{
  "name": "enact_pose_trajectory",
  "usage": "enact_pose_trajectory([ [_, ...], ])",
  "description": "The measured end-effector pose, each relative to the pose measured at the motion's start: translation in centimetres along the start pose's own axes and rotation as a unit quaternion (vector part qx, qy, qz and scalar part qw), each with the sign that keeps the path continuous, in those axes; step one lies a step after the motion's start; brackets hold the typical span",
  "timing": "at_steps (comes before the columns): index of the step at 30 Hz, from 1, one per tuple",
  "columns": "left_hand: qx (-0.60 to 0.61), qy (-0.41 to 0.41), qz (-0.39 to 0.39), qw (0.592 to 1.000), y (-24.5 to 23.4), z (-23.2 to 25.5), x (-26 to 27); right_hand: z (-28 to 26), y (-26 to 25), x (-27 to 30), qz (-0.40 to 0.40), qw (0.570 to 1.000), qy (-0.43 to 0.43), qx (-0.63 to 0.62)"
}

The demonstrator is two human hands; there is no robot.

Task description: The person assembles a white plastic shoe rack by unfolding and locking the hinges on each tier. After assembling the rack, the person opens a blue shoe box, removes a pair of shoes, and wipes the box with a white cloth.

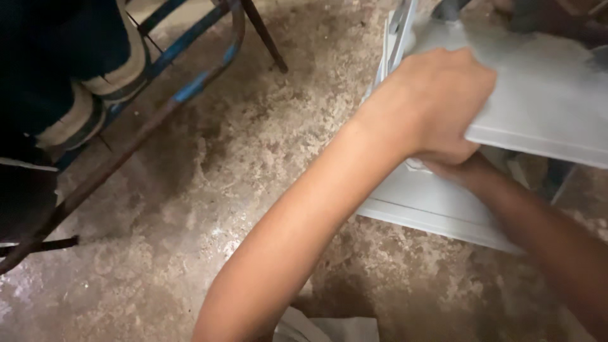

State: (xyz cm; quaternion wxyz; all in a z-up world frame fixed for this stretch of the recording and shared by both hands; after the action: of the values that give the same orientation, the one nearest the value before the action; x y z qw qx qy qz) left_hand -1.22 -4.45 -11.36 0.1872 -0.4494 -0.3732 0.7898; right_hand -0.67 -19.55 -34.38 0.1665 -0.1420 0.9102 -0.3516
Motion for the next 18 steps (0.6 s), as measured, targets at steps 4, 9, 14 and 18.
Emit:
enact_pose_trajectory([
  [4, -0.021, 0.015, -0.051, 0.998, 2.5, 1.4, -1.1, -1.1, -0.3, 2.1, -0.062, 0.996, 0.061, 0.023],
  [9, 0.01, 0.05, 0.046, 0.998, 2.2, 5.4, -1.5, -6.0, -4.4, 7.6, -0.038, 0.977, -0.007, 0.21],
  [14, -0.008, 0.095, 0.05, 0.994, 1.3, 8.4, -1.4, -11.0, -6.5, 10.5, -0.108, 0.98, 0.032, 0.166],
  [18, -0.04, 0.121, -0.01, 0.992, -0.4, 7.6, -0.6, -14.7, -7.8, 13.2, -0.099, 0.981, 0.103, 0.131],
])
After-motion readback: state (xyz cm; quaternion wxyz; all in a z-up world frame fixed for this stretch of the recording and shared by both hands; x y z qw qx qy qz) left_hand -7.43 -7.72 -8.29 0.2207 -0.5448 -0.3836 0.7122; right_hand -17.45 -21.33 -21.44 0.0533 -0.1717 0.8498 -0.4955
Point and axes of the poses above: each hand's wrist, its own x-axis away from the middle knuckle, its own y-axis out of the palm, z = x × y, the point moved 6 cm from there along -x, towards the middle knuckle, and after that the axes turned 6 degrees about -y, right-handed, at the moved point
